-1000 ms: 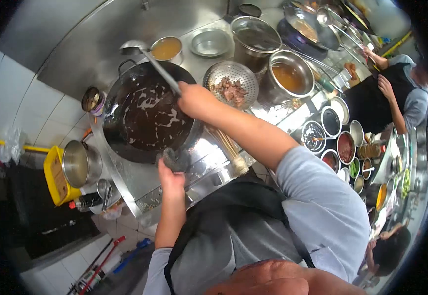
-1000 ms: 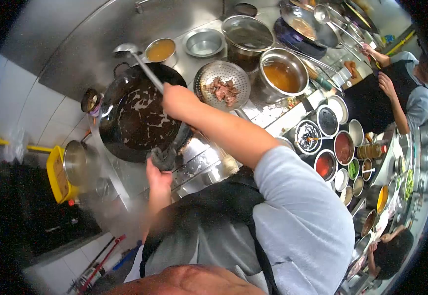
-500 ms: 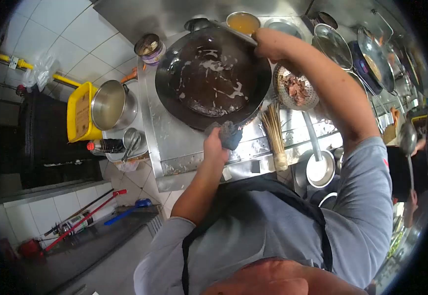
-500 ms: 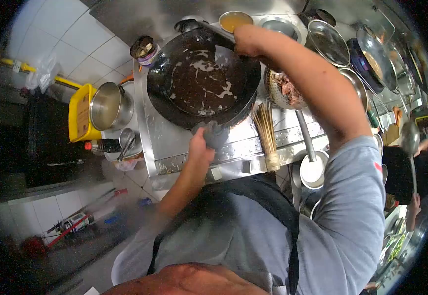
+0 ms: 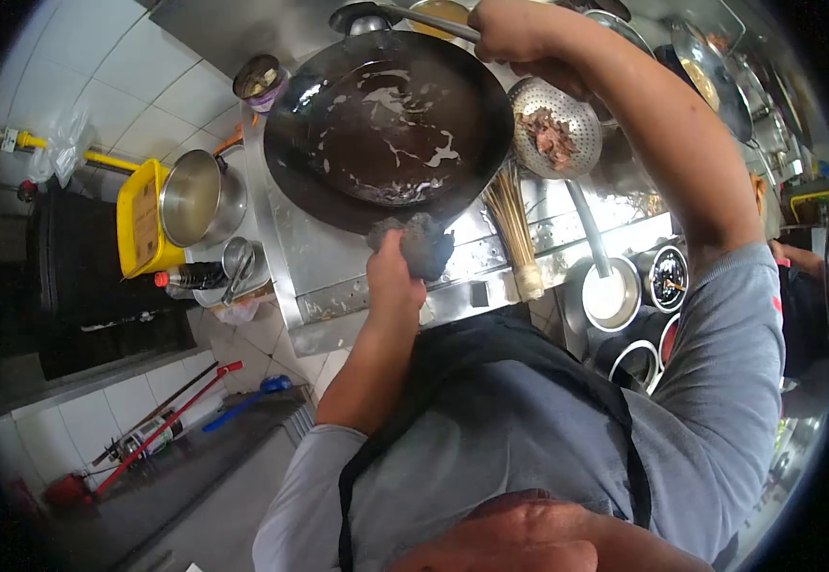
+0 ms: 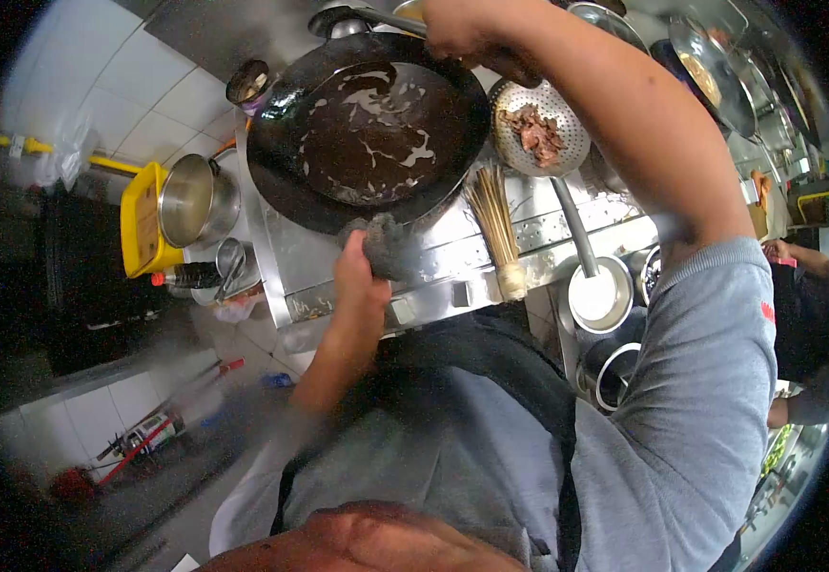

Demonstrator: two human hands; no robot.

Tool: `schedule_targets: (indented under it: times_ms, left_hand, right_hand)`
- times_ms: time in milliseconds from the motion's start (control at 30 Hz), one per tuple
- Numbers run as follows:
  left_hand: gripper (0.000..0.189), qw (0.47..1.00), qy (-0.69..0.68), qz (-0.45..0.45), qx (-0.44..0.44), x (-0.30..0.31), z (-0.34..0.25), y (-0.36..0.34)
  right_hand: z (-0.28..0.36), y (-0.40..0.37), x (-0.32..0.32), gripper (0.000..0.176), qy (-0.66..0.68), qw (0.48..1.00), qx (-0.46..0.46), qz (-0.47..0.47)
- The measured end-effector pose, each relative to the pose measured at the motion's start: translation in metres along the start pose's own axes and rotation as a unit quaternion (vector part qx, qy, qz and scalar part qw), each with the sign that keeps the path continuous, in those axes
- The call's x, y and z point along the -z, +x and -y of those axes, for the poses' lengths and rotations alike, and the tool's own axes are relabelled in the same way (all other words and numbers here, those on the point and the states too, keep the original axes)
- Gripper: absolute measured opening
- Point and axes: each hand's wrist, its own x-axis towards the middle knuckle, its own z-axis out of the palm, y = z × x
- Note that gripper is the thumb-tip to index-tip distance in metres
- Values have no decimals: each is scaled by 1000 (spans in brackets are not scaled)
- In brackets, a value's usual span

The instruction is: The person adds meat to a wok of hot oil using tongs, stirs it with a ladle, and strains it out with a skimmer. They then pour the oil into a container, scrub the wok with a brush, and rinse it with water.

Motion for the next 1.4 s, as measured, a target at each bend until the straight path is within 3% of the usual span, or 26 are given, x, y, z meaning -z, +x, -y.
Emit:
schedule_targets:
  times_ms: [67, 133, 233, 300, 400, 500, 700, 767, 900, 1000, 1033, 1133, 1233, 1400]
  left_hand:
    - [27, 996, 66, 63, 7, -15, -8, -24]
    - [29, 994, 103, 42, 7, -34, -14, -44]
    - [32, 991, 124, 41, -5, -50, -7, -56]
    - [29, 995, 73, 63, -9, -68, -1, -64]
    - [29, 990, 108, 81, -31, -112, 11, -89]
    - [31, 989, 83, 115, -47, -132, 29, -74]
    - [33, 983, 113, 134, -52, -188, 50, -71]
    - [33, 980, 123, 143, -58, -210, 59, -73]
    - [33, 976, 151, 141, -73, -251, 67, -85]
    - [33, 976, 162, 131, -60, -277, 76, -83]
    - [32, 974, 171, 134, -56, -284, 78, -79]
    - [33, 969, 189, 156, -42, -301, 84, -74]
    - [29, 970, 199, 125, -69, -316, 85, -78]
    - [27, 968, 201, 127, -83, -330, 87, -72]
  right_hand:
    - [-17, 7, -8, 27, 7, 999, -32, -37]
    - [-33, 4, -5, 27, -55, 990, 58, -117]
    - [-46, -20, 16, 27, -90, 992, 31, -76]
    - [-54, -35, 31, 27, -90, 992, 17, -86]
    - [-86, -66, 44, 26, -92, 986, 10, -136]
    - [-106, -87, 58, 25, -43, 993, -17, -111]
    - [-168, -89, 76, 24, -92, 987, 8, -129]
    - [-190, -83, 80, 25, -179, 975, 73, -107]
    - [-201, -97, 87, 26, -79, 982, -26, -169]
    - [-221, -93, 92, 25, -37, 991, -66, -111]
    - [-232, -79, 96, 23, -174, 982, -43, -51]
    - [-263, -59, 92, 23, -44, 991, -18, -128]
    - [-277, -49, 91, 23, -34, 981, -37, -185]
    - [-294, -39, 94, 22, -17, 985, -26, -173]
